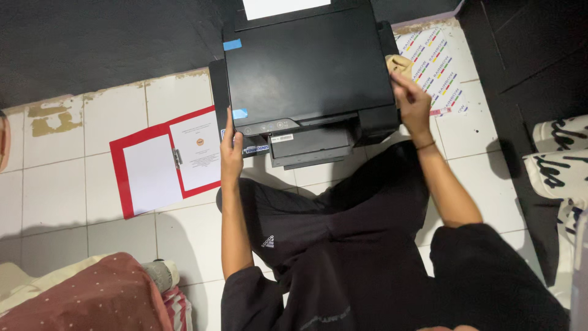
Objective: The person sits on the floor and wipes the exterior and interior of a printer with a cloth. They open the scanner lid and the top cover, wipe the glass and internal components, then close the covers.
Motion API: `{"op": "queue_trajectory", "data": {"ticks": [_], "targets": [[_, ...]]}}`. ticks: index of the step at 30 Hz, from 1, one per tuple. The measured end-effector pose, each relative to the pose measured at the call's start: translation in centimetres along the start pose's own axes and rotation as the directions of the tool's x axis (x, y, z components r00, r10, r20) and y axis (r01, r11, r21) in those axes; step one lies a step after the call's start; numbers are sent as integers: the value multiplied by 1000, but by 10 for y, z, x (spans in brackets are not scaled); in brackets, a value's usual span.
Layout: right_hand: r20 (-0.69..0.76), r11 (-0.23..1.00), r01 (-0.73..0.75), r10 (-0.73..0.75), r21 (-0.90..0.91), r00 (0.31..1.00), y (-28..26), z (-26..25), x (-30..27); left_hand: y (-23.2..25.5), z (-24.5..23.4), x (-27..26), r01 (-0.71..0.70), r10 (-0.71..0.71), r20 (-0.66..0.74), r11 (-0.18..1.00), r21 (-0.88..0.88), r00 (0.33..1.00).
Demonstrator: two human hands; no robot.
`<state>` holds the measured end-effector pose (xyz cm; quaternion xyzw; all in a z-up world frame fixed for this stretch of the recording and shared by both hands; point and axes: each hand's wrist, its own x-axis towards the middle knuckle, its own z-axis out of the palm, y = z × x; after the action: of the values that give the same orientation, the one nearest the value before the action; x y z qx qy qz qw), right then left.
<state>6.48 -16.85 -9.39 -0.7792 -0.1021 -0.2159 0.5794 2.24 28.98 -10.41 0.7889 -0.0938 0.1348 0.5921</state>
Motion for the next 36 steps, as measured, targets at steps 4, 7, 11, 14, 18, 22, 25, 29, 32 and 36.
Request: {"op": "queue_trajectory", "data": {"ticks": [4,7,11,14,18,22,25,29,32,36], "targets": [[-11,956,-155,163,248,987,11,8,-30,-10,3,-3,-73,75,-12,994,87,997],[-6,957,-129,135,260,991,4,8,-32,-12,3,-4,-58,64,-33,988,142,997],[-16,959,-277,279,63,960,-14,3,-26,-9,1,-3,-64,73,-54,985,159,996],[5,989,-62,62,137,998,-22,3,-24,-10,2,-2,-81,92,-58,983,165,994],[8,970,-137,138,199,990,-23,6,-23,-12,1,-2,-77,90,-59,979,188,994],[-41,908,-403,410,117,911,-23,6,-22,-10,0,-2,-61,69,-53,988,141,996],[-10,958,-140,147,249,989,-29,8,-20,-4,-2,2,-84,90,-48,990,111,995],[-53,955,-85,104,284,993,-45,8,-11,10,-7,9,-95,102,-69,991,96,992],[-45,931,-92,115,353,992,-55,6,-5,19,-10,13,-88,94,-75,993,81,993],[-15,881,-92,112,463,994,-57,3,-2,22,-11,19,-74,81,-93,995,73,992]]}}
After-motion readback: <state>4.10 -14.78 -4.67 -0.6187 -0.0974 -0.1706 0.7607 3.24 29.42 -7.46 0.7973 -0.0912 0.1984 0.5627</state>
